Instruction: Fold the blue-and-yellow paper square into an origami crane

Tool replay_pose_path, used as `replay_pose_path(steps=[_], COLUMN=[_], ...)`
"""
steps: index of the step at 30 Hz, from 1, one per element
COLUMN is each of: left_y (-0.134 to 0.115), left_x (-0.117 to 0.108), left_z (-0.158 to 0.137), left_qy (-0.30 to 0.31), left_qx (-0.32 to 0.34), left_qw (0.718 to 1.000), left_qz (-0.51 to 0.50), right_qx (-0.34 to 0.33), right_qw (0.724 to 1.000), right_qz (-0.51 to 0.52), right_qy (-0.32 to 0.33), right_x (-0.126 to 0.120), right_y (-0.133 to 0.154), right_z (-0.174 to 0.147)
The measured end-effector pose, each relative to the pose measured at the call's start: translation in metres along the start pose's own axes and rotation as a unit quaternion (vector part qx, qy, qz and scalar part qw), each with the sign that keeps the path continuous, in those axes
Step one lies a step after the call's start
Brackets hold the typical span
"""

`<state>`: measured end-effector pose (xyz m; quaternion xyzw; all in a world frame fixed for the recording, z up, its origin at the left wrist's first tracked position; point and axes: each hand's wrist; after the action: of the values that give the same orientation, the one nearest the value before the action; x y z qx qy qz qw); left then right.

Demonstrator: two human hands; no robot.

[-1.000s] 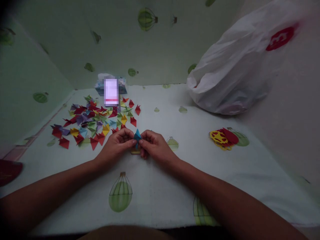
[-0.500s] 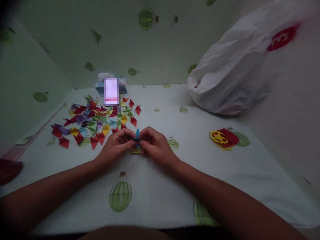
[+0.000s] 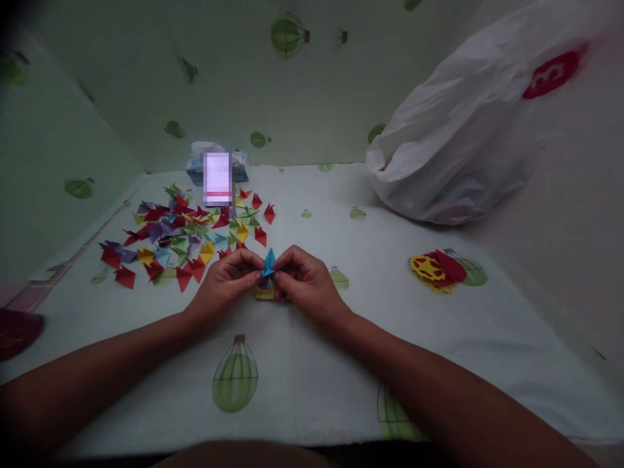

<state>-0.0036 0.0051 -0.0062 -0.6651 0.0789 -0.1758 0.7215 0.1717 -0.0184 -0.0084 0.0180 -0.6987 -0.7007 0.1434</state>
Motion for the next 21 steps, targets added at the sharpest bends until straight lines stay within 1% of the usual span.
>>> replay_pose_path(steps=[6,12,16,21], left_y=[-0.001,-0.0014,-0.0018,-0.002], left_x=[0.0012,0.0008,0.0007,0.001], left_z=[-0.0002,-0.0009,-0.0007,-0.0016], left_qy=[-0.007,-0.015,0.0,0.014], left_qx=[-0.023,-0.014,-0.016,-0.005], left_qw=[1.0,1.0,1.0,1.0], left_qz=[-0.01,-0.001,0.011,0.005], right_qx=[0.007,0.056,0.052,0.05], right_qw=[1.0,0.998,0.999,0.998], right_qz=[0.012,-0.013,-0.007,0.033], right_qy=[-0.011,-0.01,-0.007,-0.01], right_x=[-0.001,-0.0011,-0.0015,-0.0026], right_y=[0.0003,-0.0005,-0.0008,-0.0054], right_z=[-0.0007,-0.0002,0.0009,0.0018])
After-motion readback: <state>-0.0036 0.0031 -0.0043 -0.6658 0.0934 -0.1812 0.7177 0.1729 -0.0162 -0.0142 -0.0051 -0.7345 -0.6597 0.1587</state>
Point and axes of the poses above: each hand's wrist, its own z-axis towards the middle knuckle, its own x-axis out of the palm, y = z × x, and after that the axes turned 4 degrees about x, right-handed
